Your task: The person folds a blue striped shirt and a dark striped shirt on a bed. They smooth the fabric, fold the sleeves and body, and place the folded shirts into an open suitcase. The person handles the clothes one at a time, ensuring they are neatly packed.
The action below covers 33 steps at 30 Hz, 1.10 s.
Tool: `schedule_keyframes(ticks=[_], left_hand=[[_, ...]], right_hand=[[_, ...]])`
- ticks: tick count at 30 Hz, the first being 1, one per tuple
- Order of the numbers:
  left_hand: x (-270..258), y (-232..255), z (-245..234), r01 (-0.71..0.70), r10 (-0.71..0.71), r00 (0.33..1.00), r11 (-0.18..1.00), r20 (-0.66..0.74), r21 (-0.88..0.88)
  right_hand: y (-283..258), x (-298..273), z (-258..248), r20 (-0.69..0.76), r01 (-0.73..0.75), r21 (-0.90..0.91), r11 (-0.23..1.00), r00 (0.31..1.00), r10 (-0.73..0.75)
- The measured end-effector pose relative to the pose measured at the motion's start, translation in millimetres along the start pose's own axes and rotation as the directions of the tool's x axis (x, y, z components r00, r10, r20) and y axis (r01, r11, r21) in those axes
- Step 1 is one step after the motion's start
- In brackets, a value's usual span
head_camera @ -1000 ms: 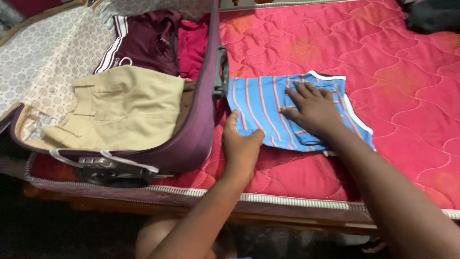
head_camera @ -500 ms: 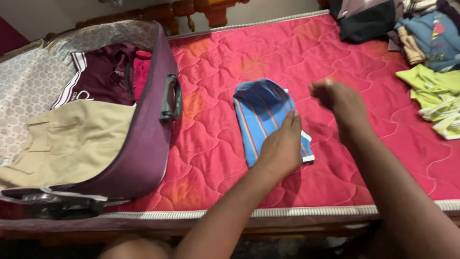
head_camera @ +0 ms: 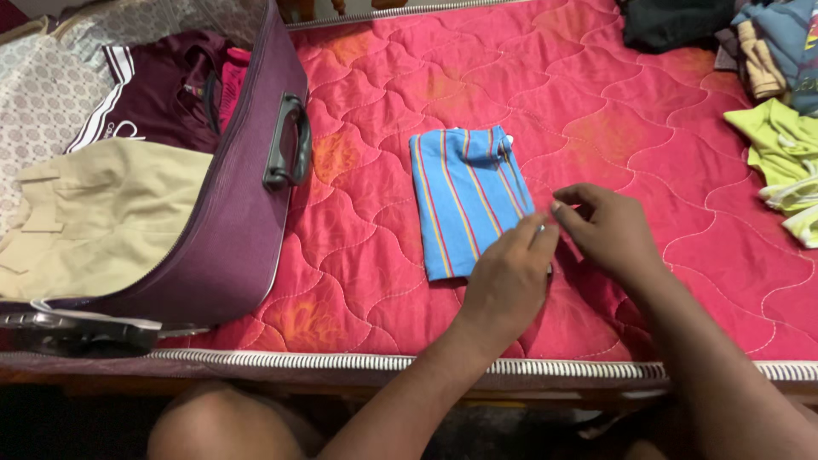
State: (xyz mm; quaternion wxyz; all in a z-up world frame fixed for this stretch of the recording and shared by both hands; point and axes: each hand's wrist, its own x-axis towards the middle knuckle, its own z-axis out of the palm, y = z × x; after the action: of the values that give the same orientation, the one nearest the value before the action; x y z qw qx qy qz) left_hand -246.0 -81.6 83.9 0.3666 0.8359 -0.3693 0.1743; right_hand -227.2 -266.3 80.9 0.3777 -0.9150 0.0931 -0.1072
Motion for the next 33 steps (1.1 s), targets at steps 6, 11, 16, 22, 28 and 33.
schedule_keyframes(ticks=[6, 11, 16, 22, 28, 33], left_hand=[[-5.1, -11.5, -31.3, -0.089, 0.056, 0.992, 0.951, -0.117, -0.295], [-20.4, -73.1, -94.2, 0.068, -0.072, 0.997, 0.989, -0.023, -0.135], [-30.7, -89.5, -106.8, 0.078, -0.065, 0.993, 0.988, 0.102, -0.133], [-40.8, -74.7, -85.3, 0.105, -0.108, 0.993, 0.992, -0.040, -0.070], [-44.4, -75.0, -100.0, 0.203, -0.198, 0.979, 0.962, 0.044, -0.183], [-42.0, -84.3, -109.2, -0.003, -0.001, 0.996, 0.999, -0.089, -0.039]], right_hand=[[5.9, 9.0, 8.6, 0.026, 0.149, -0.112, 0.982, 0.989, -0.147], [-11.7, 0.0, 4.7, 0.045, 0.081, -0.200, 0.977, 0.996, -0.073], [-38.4, -18.7, 5.9, 0.089, -0.208, -0.361, 0.909, 0.963, 0.256], [-36.6, -25.1, 36.2, 0.006, -0.078, -0.478, 0.875, 0.996, 0.092], [-35.3, -28.6, 37.1, 0.238, -0.389, 0.389, 0.835, 0.918, 0.316], [-47.2, -32.9, 32.4, 0.271, -0.431, 0.296, 0.852, 0.894, 0.358]])
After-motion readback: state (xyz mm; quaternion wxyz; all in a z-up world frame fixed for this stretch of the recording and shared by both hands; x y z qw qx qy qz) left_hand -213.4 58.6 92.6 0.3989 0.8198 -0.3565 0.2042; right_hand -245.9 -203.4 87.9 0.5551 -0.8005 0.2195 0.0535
